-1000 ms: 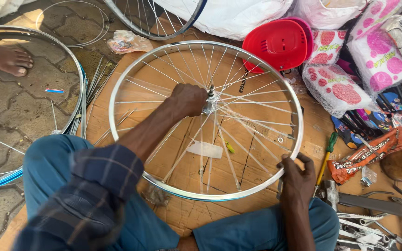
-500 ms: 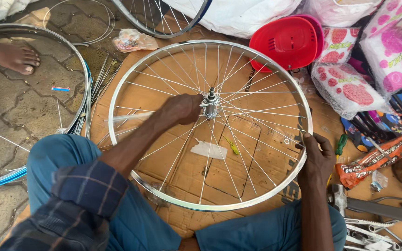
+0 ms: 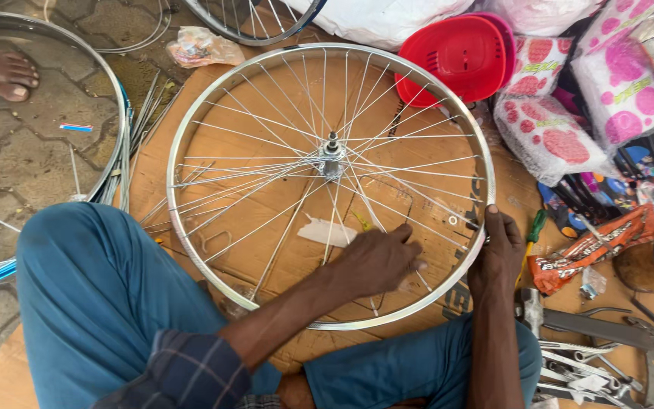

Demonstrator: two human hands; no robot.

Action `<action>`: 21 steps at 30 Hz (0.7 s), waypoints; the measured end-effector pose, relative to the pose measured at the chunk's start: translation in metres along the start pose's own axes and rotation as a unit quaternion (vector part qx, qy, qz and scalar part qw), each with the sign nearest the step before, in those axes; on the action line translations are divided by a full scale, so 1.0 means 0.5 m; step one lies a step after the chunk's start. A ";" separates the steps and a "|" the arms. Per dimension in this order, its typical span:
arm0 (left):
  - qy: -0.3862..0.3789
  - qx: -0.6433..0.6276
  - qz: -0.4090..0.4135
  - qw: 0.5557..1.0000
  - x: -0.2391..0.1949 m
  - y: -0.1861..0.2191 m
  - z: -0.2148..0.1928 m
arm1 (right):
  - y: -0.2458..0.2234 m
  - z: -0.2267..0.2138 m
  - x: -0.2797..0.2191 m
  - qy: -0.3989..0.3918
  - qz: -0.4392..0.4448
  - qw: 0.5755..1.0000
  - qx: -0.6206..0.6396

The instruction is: The person sits on the floor and works on a bicycle wheel, using a spoke wrench to tighten the nipples on the spokes. They rotate the wheel to access different sections and continue adjusting the tension of the spokes.

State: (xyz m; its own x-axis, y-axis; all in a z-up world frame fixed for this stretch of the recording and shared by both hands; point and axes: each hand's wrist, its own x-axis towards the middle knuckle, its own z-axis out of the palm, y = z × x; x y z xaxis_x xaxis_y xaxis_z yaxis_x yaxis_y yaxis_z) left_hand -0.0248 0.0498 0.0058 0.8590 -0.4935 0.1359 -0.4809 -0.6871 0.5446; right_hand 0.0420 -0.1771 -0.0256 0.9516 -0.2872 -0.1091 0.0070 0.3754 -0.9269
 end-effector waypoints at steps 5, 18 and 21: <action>-0.047 -0.019 -0.051 0.997 0.006 0.033 0.016 | 0.001 -0.020 0.005 0.008 0.044 0.999 -0.006; 0.220 0.294 -0.212 0.906 -0.027 -0.205 -0.129 | -0.006 -0.011 -0.002 -0.008 0.054 0.998 0.025; 0.177 0.274 -0.150 0.933 -0.040 -0.214 -0.149 | -0.007 -0.011 0.000 -0.011 0.044 0.999 0.023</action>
State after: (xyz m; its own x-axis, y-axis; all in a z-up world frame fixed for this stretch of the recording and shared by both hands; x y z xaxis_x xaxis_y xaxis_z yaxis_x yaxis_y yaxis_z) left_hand 0.0223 0.1729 0.0065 0.9268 -0.0939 0.3636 -0.1432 -0.9835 0.1110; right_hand 0.0405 -0.1832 -0.0241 0.9560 -0.2317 -0.1802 -0.0628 0.4383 -0.8966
